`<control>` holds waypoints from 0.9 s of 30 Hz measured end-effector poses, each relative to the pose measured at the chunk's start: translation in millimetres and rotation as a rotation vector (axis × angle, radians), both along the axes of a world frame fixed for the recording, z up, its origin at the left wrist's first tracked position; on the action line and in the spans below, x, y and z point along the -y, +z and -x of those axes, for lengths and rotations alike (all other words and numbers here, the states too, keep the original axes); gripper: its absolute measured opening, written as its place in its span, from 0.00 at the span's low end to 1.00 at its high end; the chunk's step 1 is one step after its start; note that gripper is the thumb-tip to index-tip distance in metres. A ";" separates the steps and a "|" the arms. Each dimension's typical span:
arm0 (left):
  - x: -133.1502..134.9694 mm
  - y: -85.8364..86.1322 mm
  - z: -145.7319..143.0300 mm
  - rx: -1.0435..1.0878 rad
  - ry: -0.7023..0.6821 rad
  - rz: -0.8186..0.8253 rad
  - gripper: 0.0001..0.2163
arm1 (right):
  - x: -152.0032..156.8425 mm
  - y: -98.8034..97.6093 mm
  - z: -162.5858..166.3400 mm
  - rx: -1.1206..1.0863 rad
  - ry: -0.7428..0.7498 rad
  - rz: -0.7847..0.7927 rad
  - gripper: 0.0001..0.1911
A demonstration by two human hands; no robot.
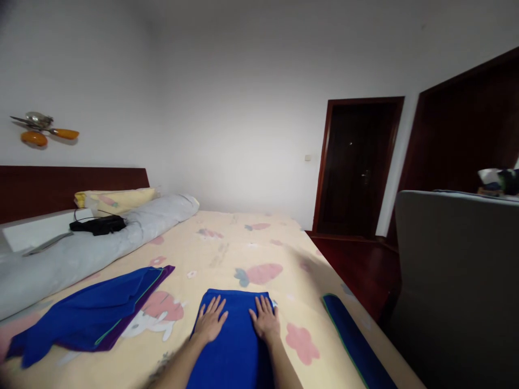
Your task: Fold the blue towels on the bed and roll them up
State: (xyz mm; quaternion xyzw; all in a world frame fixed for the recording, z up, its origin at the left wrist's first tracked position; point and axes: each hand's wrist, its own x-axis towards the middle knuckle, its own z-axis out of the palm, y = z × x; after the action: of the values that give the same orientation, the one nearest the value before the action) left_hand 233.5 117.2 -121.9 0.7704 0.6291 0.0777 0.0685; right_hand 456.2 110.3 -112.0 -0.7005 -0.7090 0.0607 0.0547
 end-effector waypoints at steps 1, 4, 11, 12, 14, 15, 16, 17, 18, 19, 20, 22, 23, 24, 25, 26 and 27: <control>0.6 3.6 12.3 -0.019 0.039 0.007 0.27 | -0.2 -0.2 -11.5 0.008 -0.046 0.007 0.34; 7.3 10.2 38.1 -0.105 0.135 -0.074 0.25 | 6.9 1.0 -31.5 0.038 -0.134 -0.009 0.33; 78.1 -23.7 3.6 -0.041 -0.265 -0.293 0.25 | 83.7 -8.1 15.8 -0.062 0.299 -0.128 0.33; 90.6 -30.8 -1.4 -0.036 -0.324 -0.284 0.25 | 97.0 -10.5 21.2 -0.084 0.356 -0.107 0.33; 112.4 -41.6 -3.5 -0.037 -0.375 -0.298 0.26 | 119.9 -14.0 23.4 -0.102 0.407 -0.070 0.32; 121.3 -44.9 -0.6 -0.045 -0.382 -0.322 0.27 | 129.1 -15.2 20.6 -0.098 0.412 -0.065 0.32; 128.9 -47.0 4.5 -0.058 -0.385 -0.348 0.27 | 136.8 -16.0 15.6 -0.088 0.409 -0.074 0.32; 135.4 -48.2 11.4 -0.076 -0.392 -0.372 0.28 | 143.4 -16.6 9.3 -0.077 0.406 -0.089 0.31; 141.0 -48.8 19.5 -0.097 -0.404 -0.393 0.30 | 149.1 -17.0 2.1 -0.066 0.409 -0.103 0.31; 145.8 -49.3 28.5 -0.119 -0.419 -0.410 0.31 | 154.3 -17.5 -5.4 -0.056 0.419 -0.113 0.30; 150.0 -49.9 38.0 -0.141 -0.439 -0.427 0.32 | 159.4 -17.8 -12.9 -0.048 0.433 -0.116 0.30; 157.1 -51.7 57.9 -0.177 -0.486 -0.462 0.34 | 169.3 -17.7 -27.4 -0.042 0.457 -0.102 0.30; 160.2 -52.7 68.0 -0.188 -0.512 -0.480 0.34 | 174.4 -17.2 -34.3 -0.042 0.472 -0.087 0.30; 163.2 -53.4 78.2 -0.195 -0.539 -0.494 0.34 | 179.4 -16.4 -41.1 -0.045 0.491 -0.071 0.30; 166.2 -53.5 88.1 -0.196 -0.567 -0.505 0.34 | 184.1 -15.5 -47.8 -0.049 0.516 -0.061 0.30; 169.2 -52.6 97.7 -0.190 -0.590 -0.512 0.34 | 188.5 -14.9 -54.4 -0.055 0.542 -0.062 0.31; 172.4 -50.6 106.7 -0.175 -0.603 -0.516 0.32 | 192.2 -14.7 -60.8 -0.061 0.567 -0.077 0.31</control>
State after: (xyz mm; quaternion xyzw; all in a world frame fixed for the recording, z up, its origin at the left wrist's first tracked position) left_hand 126.8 -55.2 -172.5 0.9159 0.3383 0.1436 -0.1613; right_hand 517.0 -81.9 -126.6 -0.4695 -0.8764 0.0677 0.0832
